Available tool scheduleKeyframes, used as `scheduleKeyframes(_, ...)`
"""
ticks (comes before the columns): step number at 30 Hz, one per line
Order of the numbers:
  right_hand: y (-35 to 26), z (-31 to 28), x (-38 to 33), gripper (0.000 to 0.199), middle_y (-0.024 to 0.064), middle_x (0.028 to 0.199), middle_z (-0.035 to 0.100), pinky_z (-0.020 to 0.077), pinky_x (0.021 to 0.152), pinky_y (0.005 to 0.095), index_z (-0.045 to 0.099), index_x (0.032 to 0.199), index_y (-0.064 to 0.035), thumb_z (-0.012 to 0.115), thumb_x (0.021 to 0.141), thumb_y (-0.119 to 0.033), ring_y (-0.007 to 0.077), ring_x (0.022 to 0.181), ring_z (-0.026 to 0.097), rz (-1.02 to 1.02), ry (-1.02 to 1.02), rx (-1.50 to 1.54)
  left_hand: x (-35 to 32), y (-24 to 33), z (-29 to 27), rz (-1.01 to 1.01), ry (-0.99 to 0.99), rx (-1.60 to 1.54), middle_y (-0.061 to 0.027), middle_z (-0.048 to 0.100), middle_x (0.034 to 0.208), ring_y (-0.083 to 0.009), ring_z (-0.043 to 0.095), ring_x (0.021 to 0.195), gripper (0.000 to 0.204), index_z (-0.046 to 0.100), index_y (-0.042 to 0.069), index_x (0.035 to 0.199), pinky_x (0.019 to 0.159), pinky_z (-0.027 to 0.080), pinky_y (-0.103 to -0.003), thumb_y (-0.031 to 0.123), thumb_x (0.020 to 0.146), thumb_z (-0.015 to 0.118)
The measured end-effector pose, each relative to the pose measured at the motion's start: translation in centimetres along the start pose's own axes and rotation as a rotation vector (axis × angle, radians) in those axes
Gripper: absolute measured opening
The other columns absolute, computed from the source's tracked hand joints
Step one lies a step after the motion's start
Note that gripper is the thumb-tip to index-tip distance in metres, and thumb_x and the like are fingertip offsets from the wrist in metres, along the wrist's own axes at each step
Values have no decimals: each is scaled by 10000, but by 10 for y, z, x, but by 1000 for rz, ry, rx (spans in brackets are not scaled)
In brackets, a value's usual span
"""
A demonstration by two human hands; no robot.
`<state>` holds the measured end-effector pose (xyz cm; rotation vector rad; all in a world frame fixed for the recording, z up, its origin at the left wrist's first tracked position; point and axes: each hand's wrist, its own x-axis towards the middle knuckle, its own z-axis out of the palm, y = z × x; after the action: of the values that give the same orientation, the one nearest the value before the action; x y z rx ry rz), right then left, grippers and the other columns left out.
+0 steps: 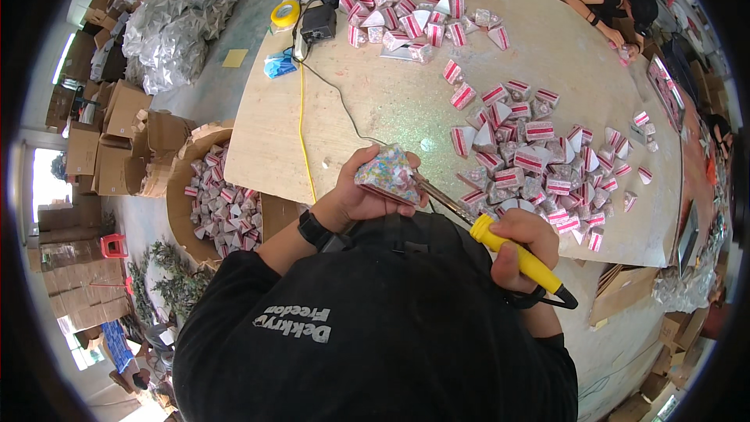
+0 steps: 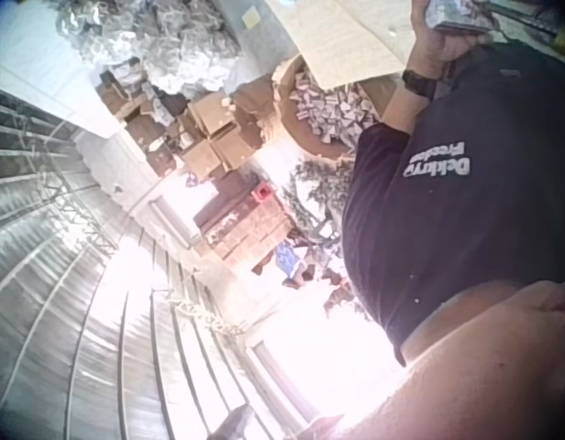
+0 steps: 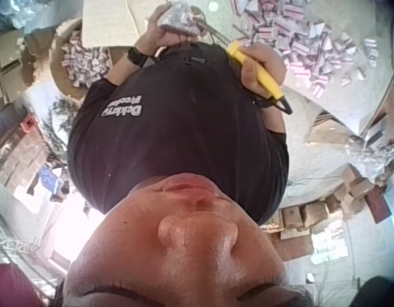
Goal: Using a soldering iron to heat-seal triangular plastic packages containing small objects.
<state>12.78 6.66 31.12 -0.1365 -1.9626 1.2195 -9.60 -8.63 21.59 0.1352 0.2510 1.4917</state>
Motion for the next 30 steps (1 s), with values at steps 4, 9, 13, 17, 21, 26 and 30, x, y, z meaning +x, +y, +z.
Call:
scheduleKeyframes(4,1,2,-3,146,98,682,616,464,552,315,662,841,-48,663,821,-193,253,574,594,-10,51,-47,-1,-1,-1,-34,30,-5,-210,572,1192,-459,586,1053,664,466,41,1272,812,514,-489,590,900,477)
scheduleKeyframes(9,-1,-1,-5,148,98,690,622,473,570,316,664,830,-48,658,813,-195,246,597,606,52,24,-52,-3,0,-7,-55,7,-6,-207,580,1187,-465,578,1076,670,455,45,1281,820,522,-490,587,888,492)
scheduleKeyframes(13,0,-1,-4,133,98,689,620,471,566,315,661,822,-45,648,805,-176,243,593,604,49,24,-46,-6,3,-5,-63,61,100,-194,589,1180,-453,590,1059,656,458,47,1273,793,526,-464,574,883,505)
scheduleKeyframes(17,1,1,-7,121,103,686,615,463,553,307,657,814,-33,634,797,-151,235,579,600,122,46,-31,-6,2,-6,-45,128,195,-184,599,1173,-437,607,1030,646,470,52,1262,749,521,-436,577,887,494)
scheduleKeyframes(21,6,5,-10,155,114,671,599,435,508,297,635,841,-8,604,832,-160,200,524,568,154,125,10,0,-1,-7,-62,78,104,-193,601,1171,-450,586,1048,645,476,63,1264,758,510,-429,587,888,486)
scheduleKeyframes(26,9,9,-15,223,113,654,557,363,437,258,552,895,18,517,914,-201,119,440,460,93,362,130,9,-11,-12,-103,-44,-113,-221,592,1124,-411,517,995,668,487,84,1223,758,452,-395,647,865,479)
scheduleKeyframes(30,4,7,-18,181,120,676,574,397,462,268,583,874,5,539,887,-170,145,471,496,179,340,184,7,-10,-9,-104,-88,-180,-200,593,1046,-409,538,1037,609,506,59,1192,780,503,-422,592,904,443)
